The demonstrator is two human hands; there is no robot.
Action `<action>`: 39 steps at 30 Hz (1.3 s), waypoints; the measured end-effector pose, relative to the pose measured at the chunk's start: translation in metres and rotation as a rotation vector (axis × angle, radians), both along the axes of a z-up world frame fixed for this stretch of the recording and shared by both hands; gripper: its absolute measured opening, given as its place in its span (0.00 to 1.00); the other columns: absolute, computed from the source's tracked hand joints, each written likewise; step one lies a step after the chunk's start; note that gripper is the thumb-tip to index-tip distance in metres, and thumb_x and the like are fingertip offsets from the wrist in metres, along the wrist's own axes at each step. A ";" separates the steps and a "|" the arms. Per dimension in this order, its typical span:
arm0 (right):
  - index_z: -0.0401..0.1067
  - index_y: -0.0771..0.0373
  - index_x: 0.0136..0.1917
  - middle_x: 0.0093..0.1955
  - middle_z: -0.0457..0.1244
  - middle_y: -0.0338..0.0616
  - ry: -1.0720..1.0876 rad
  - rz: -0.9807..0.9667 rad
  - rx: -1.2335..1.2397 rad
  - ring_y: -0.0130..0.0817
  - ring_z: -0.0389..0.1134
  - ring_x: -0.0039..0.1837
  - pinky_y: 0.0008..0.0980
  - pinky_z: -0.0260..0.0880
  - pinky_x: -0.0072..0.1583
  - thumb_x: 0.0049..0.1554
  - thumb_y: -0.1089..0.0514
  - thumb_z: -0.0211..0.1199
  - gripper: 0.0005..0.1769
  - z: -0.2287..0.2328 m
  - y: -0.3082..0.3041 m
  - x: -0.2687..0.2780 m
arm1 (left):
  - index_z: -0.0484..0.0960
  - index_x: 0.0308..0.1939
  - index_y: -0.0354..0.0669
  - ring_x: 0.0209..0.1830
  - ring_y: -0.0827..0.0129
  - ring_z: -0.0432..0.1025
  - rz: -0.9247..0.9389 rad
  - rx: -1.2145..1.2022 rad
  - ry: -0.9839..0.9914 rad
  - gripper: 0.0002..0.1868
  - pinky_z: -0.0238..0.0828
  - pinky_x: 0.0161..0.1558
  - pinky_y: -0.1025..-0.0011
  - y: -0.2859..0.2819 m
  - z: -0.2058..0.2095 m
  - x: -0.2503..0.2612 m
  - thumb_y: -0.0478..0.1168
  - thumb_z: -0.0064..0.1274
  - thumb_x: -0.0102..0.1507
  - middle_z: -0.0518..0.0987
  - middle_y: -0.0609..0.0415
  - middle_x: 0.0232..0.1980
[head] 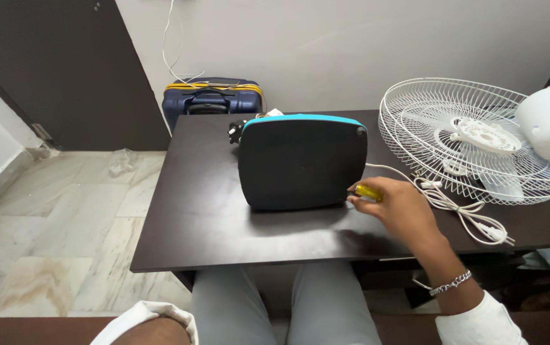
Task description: The person aligns and attaches a black plastic cover to a teal-colored electronic device on a table, then uses a yellow screwdriver to tighten multiple screws around the perimeter to secure the cover.
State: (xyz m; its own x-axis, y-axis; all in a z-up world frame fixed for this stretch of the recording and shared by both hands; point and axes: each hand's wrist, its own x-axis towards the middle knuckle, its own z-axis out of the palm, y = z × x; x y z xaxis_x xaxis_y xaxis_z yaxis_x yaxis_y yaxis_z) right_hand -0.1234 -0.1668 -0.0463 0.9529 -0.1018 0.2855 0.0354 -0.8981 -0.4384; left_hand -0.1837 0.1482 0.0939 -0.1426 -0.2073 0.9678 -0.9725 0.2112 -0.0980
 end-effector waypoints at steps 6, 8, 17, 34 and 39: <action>0.81 0.54 0.51 0.42 0.74 0.42 -0.054 0.151 0.104 0.33 0.76 0.42 0.32 0.74 0.45 0.48 0.49 0.74 0.18 0.004 0.025 0.005 | 0.81 0.55 0.43 0.51 0.65 0.81 0.078 -0.046 0.054 0.13 0.79 0.55 0.68 0.004 -0.014 0.009 0.40 0.62 0.69 0.83 0.52 0.51; 0.80 0.57 0.51 0.40 0.74 0.43 -0.087 0.222 0.187 0.30 0.75 0.40 0.30 0.73 0.44 0.49 0.51 0.74 0.16 0.005 0.033 0.007 | 0.81 0.56 0.43 0.52 0.65 0.81 0.126 -0.064 0.094 0.13 0.79 0.55 0.68 0.007 -0.023 0.008 0.40 0.62 0.70 0.83 0.52 0.52; 0.80 0.62 0.50 0.38 0.71 0.38 -0.335 0.407 0.367 0.21 0.70 0.39 0.23 0.71 0.42 0.53 0.59 0.73 0.11 0.022 0.069 0.042 | 0.77 0.64 0.42 0.63 0.56 0.76 0.553 -0.066 0.379 0.21 0.74 0.64 0.63 -0.017 -0.094 0.142 0.40 0.63 0.69 0.79 0.45 0.61; 0.80 0.64 0.53 0.35 0.69 0.37 -0.305 0.474 0.654 0.18 0.69 0.36 0.21 0.71 0.40 0.57 0.60 0.70 0.11 0.013 0.120 0.076 | 0.77 0.66 0.37 0.47 0.78 0.76 -0.045 -0.003 1.044 0.21 0.75 0.49 0.79 -0.015 -0.192 0.236 0.43 0.55 0.71 0.83 0.52 0.50; 0.80 0.64 0.55 0.37 0.69 0.36 -0.394 0.497 0.618 0.18 0.68 0.37 0.21 0.70 0.40 0.58 0.60 0.69 0.12 0.012 0.126 0.077 | 0.80 0.62 0.37 0.50 0.77 0.77 0.004 -0.061 1.001 0.18 0.75 0.52 0.78 -0.013 -0.194 0.234 0.44 0.50 0.72 0.84 0.52 0.53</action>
